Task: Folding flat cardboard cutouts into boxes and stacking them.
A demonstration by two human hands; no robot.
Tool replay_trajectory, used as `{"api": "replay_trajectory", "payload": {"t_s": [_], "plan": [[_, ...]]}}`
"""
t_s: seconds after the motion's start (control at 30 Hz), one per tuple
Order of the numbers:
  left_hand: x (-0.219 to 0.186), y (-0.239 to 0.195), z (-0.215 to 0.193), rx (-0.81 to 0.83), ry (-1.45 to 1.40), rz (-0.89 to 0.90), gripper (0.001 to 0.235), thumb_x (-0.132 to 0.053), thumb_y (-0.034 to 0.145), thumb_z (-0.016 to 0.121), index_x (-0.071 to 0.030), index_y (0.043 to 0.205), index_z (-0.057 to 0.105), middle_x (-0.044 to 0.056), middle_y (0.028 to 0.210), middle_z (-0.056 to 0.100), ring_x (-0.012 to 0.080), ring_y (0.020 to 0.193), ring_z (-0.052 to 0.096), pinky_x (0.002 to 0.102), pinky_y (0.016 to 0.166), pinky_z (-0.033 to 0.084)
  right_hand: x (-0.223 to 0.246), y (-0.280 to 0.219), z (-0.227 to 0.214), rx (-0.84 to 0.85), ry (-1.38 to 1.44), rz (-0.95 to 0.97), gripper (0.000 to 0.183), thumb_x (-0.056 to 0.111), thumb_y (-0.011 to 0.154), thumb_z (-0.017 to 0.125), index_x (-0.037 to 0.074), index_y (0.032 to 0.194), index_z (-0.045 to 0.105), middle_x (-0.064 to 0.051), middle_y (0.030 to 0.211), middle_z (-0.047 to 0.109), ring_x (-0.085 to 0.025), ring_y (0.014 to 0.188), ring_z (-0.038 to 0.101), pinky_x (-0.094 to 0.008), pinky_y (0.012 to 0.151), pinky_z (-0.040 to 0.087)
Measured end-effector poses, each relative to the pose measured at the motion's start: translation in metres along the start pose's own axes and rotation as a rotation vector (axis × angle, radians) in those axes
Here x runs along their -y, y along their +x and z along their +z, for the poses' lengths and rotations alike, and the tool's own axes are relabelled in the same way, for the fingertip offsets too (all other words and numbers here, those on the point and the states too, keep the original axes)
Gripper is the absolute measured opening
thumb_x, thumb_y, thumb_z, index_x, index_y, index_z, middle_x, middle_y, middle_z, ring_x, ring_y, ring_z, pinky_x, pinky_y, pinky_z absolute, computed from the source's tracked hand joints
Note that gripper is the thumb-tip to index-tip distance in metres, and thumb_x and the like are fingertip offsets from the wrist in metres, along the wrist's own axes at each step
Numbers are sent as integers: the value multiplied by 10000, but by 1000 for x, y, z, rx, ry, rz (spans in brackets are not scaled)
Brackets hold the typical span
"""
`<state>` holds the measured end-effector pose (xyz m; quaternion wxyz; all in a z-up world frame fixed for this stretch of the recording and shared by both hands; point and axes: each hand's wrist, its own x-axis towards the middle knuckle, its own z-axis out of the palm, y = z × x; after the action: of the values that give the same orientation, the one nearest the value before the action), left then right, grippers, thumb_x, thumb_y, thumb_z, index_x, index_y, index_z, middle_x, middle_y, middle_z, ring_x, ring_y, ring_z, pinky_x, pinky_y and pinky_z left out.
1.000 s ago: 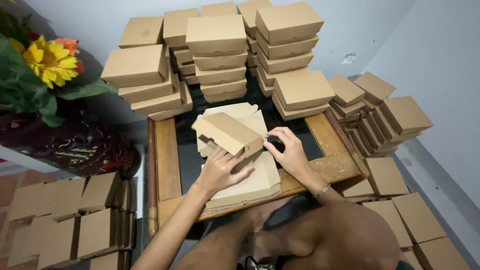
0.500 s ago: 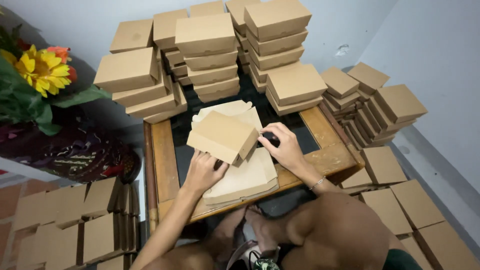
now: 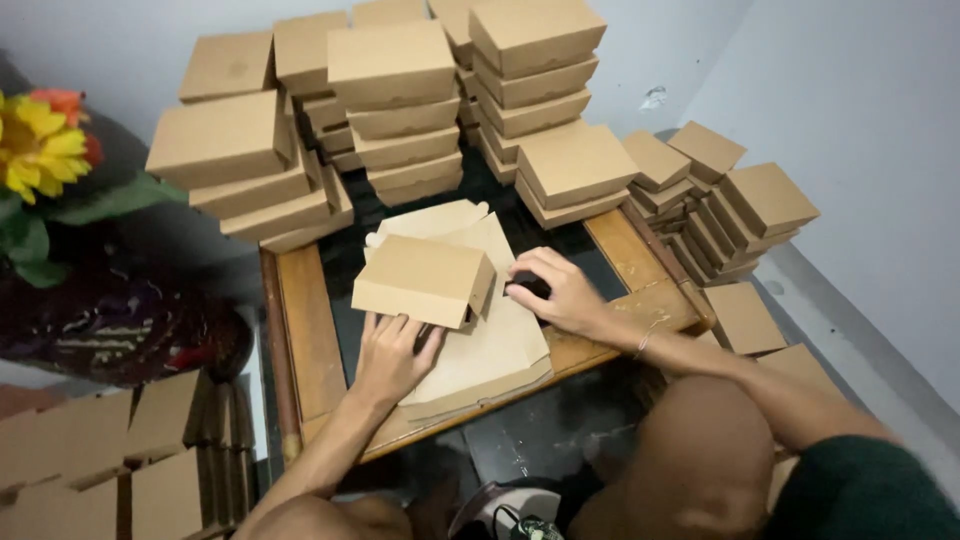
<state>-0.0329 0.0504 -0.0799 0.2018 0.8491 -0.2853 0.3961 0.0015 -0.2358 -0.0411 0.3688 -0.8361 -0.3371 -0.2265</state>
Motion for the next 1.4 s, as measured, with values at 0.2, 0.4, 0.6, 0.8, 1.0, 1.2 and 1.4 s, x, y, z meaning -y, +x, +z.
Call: {"api": "replay_trajectory", "payload": {"t_s": [0.2,0.4,0.6,0.8,1.0,1.2,1.4], "plan": [[7,-9,7,1,-32,-12,265,-364,822,799,-118,793,704,81,712,629,275,708,661,483,903,486,-28,2,-54,102,-358,-486,286,292,983,696,46,1128,695,-153,1120,690,-345,1064,685,-431,894,568],[-10,18,-12,-47,-149,-49,356,-384,770,855,-64,814,705,132,732,634,333,726,660,488,860,492,-46,29,-24,73,-332,-896,325,332,1000,650,47,1141,721,-187,1128,690,-338,987,701,-408,824,556],[-8,21,-11,-42,-176,-70,399,-401,728,902,-61,822,715,137,760,651,345,757,664,499,907,496,-40,39,16,-55,-204,-862,439,417,1011,617,46,1237,682,-199,1210,657,-366,1063,672,-433,878,543],[21,-20,25,24,-112,-26,373,-404,728,871,-74,823,724,128,784,648,307,757,652,476,856,490,-54,46,27,-33,-63,-853,410,386,978,690,64,1231,670,-164,1206,661,-352,1062,672,-442,857,545],[13,-6,25,185,-55,-5,330,-393,774,806,-92,887,731,126,846,658,320,873,656,506,873,475,-72,42,34,-89,25,-732,320,343,956,729,84,1144,719,-122,1159,707,-331,1020,698,-443,825,547],[0,12,7,297,17,21,273,-381,766,784,-115,804,741,128,736,690,307,752,674,543,800,478,-69,37,36,-76,-17,-725,286,309,924,757,118,1135,723,-119,1151,728,-296,942,711,-445,787,549],[7,-5,12,271,-92,-7,414,-366,894,751,-27,1123,691,147,1054,758,281,981,705,445,970,423,-54,48,18,11,-66,-728,323,286,955,778,35,1135,685,-128,1182,699,-298,1048,700,-422,906,523]]}}
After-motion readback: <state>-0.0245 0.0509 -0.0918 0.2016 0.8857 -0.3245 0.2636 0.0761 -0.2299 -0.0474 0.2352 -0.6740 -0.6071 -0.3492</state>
